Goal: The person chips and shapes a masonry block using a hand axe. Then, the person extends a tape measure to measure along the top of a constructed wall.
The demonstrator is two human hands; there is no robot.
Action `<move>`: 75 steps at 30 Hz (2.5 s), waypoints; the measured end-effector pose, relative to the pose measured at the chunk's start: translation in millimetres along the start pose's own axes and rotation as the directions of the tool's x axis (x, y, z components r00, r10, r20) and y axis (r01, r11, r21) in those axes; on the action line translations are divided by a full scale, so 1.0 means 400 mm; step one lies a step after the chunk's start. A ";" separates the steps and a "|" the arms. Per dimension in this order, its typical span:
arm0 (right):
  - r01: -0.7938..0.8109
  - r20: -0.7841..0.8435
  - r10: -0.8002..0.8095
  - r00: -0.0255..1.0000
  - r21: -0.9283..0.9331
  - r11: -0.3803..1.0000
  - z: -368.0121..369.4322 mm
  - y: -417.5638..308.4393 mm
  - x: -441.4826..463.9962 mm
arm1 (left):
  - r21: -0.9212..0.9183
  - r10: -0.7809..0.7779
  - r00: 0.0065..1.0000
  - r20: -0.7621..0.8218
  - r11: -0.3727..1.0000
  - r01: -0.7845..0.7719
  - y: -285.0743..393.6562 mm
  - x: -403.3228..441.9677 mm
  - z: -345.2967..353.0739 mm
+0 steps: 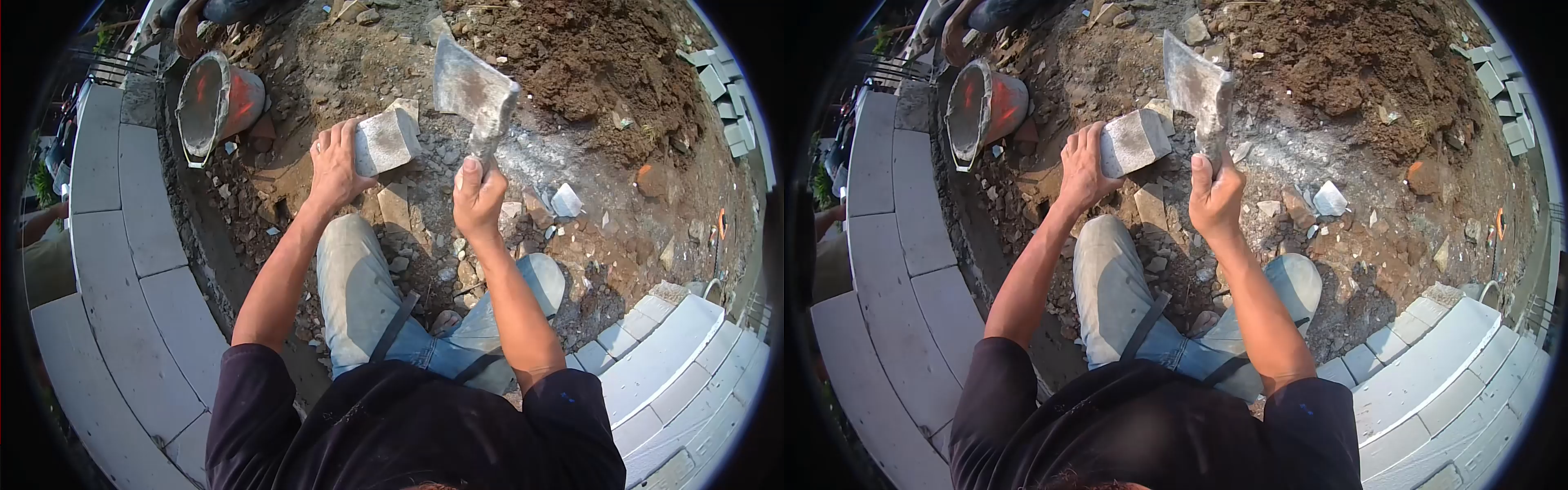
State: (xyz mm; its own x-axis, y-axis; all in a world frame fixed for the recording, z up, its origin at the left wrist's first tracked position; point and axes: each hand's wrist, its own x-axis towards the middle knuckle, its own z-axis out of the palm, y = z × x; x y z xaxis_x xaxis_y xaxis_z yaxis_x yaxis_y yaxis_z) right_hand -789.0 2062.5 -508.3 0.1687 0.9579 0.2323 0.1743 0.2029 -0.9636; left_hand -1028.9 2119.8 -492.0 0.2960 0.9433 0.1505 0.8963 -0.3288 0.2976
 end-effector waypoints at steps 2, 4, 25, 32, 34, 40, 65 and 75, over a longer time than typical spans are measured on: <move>-0.105 0.134 0.179 0.975 -0.432 0.896 -0.010 0.088 -0.017 | 0.000 0.009 1.000 0.007 1.000 -0.009 0.015 -0.024 -0.002; -0.123 0.209 0.230 0.950 -0.427 0.896 -0.061 0.043 0.026 | 0.013 -0.015 1.000 -0.005 1.000 0.015 0.029 -0.006 0.000; 0.133 -0.233 0.001 0.972 0.559 0.818 -0.087 -0.209 0.076 | 0.031 -0.006 1.000 -0.024 1.000 0.007 0.055 -0.053 0.041; -0.179 0.138 0.189 0.972 -0.085 0.980 -0.041 0.072 0.045 | 0.049 -0.006 0.999 -0.040 0.999 0.008 0.052 -0.022 0.036; -0.354 0.218 0.303 0.928 0.250 0.901 -0.085 -0.090 0.055 | 0.057 -0.022 1.000 -0.004 0.998 0.022 0.048 -0.042 0.040; 0.177 -0.239 -0.042 0.970 0.576 0.798 -0.061 -0.189 0.087 | 0.036 -0.030 1.000 0.006 0.999 0.030 0.052 -0.048 0.039; -0.029 -0.140 0.087 0.986 0.372 0.928 -0.005 -0.013 0.099 | 0.058 -0.009 1.000 0.002 0.998 0.008 0.050 -0.043 0.039; -0.201 -0.025 0.235 0.972 0.441 0.875 -0.068 -0.122 0.012 | 0.019 -0.013 0.996 0.088 1.000 0.011 0.008 0.019 -0.016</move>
State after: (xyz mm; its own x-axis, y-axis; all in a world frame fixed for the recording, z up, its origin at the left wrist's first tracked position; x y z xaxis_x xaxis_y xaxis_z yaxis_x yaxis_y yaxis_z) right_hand -770.2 2051.7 -456.4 0.2287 0.9735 0.0022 -0.3092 0.0748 -0.9481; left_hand -1025.8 2125.6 -483.8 0.3125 0.9478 0.0635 0.9055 -0.3174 0.2817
